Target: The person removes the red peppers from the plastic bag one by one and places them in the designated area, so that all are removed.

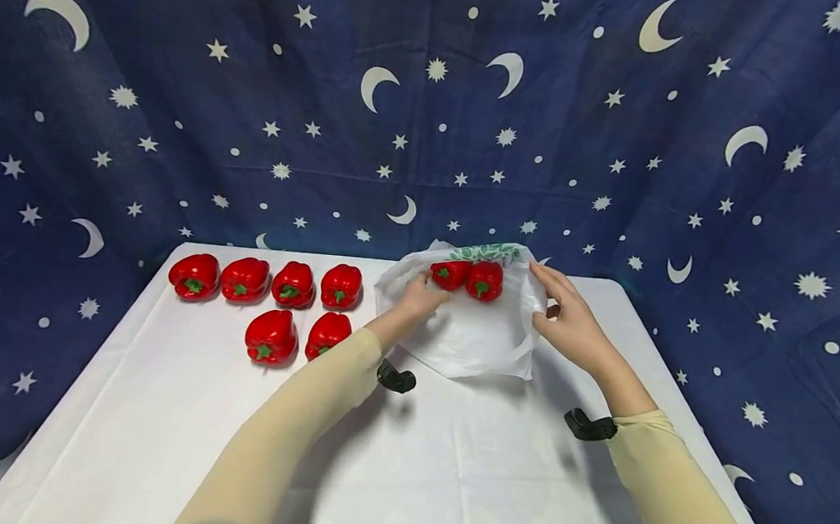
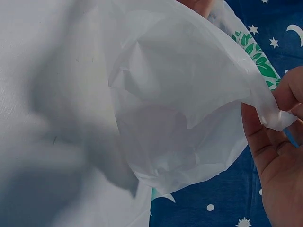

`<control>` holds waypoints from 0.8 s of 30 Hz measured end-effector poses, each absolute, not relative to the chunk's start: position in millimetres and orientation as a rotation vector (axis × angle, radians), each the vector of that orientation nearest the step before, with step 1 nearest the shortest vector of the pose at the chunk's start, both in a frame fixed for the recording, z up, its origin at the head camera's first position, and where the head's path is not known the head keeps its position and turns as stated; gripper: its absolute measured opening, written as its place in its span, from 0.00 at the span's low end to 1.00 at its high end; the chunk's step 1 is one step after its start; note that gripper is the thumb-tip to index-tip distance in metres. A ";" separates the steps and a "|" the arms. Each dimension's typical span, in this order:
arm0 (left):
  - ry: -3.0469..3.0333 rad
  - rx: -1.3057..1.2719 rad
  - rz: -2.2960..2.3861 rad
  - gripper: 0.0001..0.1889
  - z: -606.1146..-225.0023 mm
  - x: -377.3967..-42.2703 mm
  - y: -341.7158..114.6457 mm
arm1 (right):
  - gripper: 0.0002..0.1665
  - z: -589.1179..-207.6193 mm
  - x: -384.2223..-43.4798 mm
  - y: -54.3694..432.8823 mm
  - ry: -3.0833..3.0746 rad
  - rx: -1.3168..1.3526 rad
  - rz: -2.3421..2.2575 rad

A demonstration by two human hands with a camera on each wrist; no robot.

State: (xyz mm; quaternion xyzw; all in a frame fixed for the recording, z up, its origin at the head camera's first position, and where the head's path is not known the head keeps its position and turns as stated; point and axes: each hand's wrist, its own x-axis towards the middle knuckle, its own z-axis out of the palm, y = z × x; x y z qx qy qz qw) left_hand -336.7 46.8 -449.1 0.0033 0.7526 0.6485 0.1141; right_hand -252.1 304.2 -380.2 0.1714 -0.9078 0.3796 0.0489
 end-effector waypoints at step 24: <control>2.720 -0.049 1.756 0.35 -486.0 -380.8 72.9 | 0.46 -379.2 -250.2 293.2 -2.741 0.506 1.218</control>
